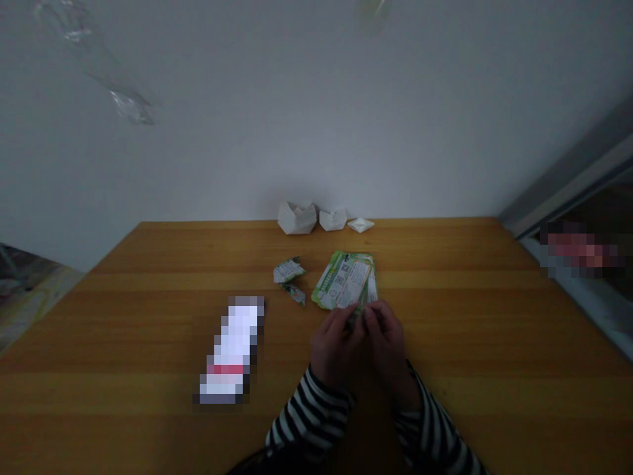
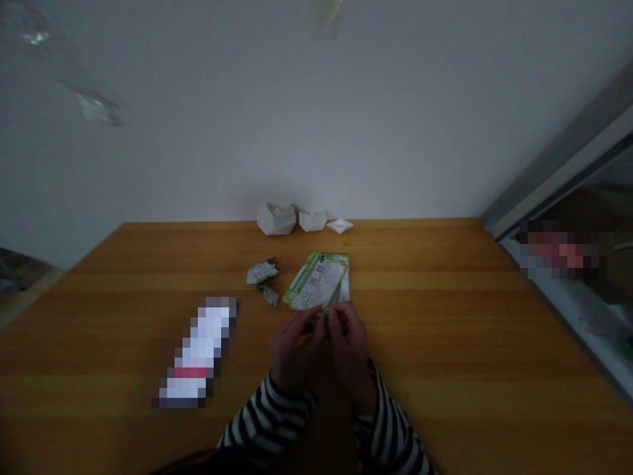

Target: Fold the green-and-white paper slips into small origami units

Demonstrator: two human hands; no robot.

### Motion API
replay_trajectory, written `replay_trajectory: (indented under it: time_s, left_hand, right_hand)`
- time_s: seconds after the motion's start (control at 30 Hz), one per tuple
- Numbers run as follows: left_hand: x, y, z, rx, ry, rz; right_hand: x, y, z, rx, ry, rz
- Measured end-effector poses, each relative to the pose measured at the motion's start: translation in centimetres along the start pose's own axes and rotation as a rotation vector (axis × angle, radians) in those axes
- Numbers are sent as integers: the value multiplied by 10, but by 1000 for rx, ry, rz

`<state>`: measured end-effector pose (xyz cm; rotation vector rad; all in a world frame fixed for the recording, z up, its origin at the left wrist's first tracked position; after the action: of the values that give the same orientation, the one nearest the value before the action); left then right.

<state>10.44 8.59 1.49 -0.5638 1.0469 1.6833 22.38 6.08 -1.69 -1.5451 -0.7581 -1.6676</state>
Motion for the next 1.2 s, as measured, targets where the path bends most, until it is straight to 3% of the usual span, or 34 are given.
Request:
replay_trajectory:
  time_s: [0.1,0.27,0.33,0.7,0.83,1.07,1.2]
  left_hand:
    - [3,3,-1,-50,86,-18]
    - [23,-7,-7,-121,517,-339]
    - [28,-13,-8,-121,623,-457]
    - [34,-25,-12,-111,739,-856]
    - [27,-19,-4,-65,638,-807]
    - [3,-5,12,146,69,-316]
    - [1,-1,12,106,-8,-206]
  right_hand:
    - [3,0,-4,-56,4,0]
    - [6,3,-10,-160,-5,17]
    - [7,5,-11,-200,15,5]
    - [11,19,-11,-397,39,0]
    - [8,20,-10,-386,40,15]
    - [8,18,-5,-265,80,-22]
    - [9,15,-5,-237,56,11]
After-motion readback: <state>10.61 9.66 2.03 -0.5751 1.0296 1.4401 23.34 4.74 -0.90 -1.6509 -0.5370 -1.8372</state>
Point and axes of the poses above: each hand's wrist, its own z-axis towards the middle knuckle, its own y-axis out of the back of the hand, x = y × z, the point moved 7 cm from there along z, towards the middle knuckle, and after that the axes turned 9 degrees about -x, right-handed, at the moved point
